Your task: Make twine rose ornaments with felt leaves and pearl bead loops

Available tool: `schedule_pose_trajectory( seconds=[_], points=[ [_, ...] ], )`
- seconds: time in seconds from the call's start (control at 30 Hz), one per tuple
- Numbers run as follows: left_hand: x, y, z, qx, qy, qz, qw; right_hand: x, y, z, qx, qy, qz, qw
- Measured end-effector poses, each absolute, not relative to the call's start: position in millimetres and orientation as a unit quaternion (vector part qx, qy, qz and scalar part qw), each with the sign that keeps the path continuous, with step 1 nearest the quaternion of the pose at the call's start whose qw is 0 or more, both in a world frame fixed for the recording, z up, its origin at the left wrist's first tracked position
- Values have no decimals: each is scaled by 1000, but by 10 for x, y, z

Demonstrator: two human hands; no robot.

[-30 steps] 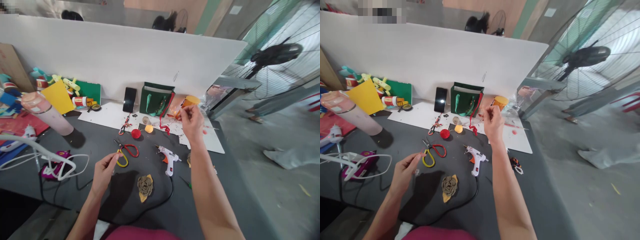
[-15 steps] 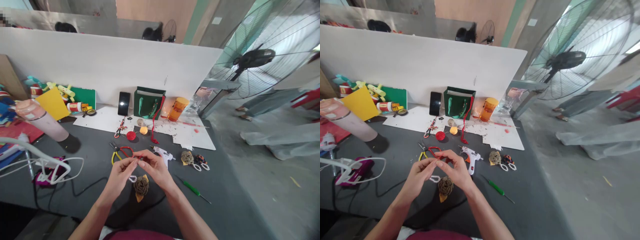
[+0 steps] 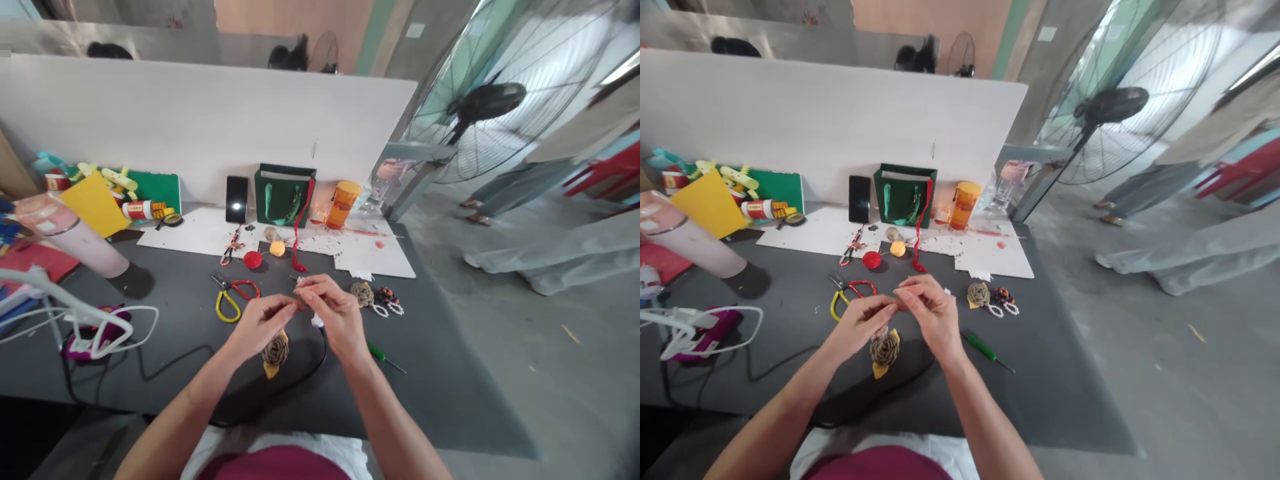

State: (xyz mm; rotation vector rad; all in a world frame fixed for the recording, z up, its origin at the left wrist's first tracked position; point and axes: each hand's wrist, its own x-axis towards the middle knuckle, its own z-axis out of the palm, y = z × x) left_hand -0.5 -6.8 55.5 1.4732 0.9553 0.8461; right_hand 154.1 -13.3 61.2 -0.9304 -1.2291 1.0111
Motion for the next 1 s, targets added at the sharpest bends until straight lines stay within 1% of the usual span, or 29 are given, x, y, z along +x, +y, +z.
schedule_pose_trajectory(
  seconds=[0.1,0.17,0.27,0.33,0.4,0.57,0.77,0.83,0.9,1.0],
  points=[
    [-62,32,496,661,396,339,540,1639,-109,642,-416,-534,448,584],
    [-122,59,407,698,436,320,468,1688,-70,613,-431,-527,460,570],
    [-208,-21,250,748,531,220,330,1735,2,489,-457,-521,460,555],
    [-245,-131,164,760,565,156,281,1751,44,385,-470,-517,462,546],
    [-261,-237,106,769,567,120,270,1756,72,292,-475,-514,468,540],
    [-248,-297,57,788,550,87,263,1734,67,147,-453,-509,478,554],
    [-225,-210,62,803,519,67,286,1707,1,23,-430,-514,489,558],
    [-230,-195,64,800,505,72,317,1706,-9,9,-432,-522,479,558],
    [-254,-145,71,779,479,85,395,1703,-12,14,-427,-528,475,560],
    [-324,37,101,681,418,131,587,1686,-8,28,-410,-512,503,563]
  ],
)
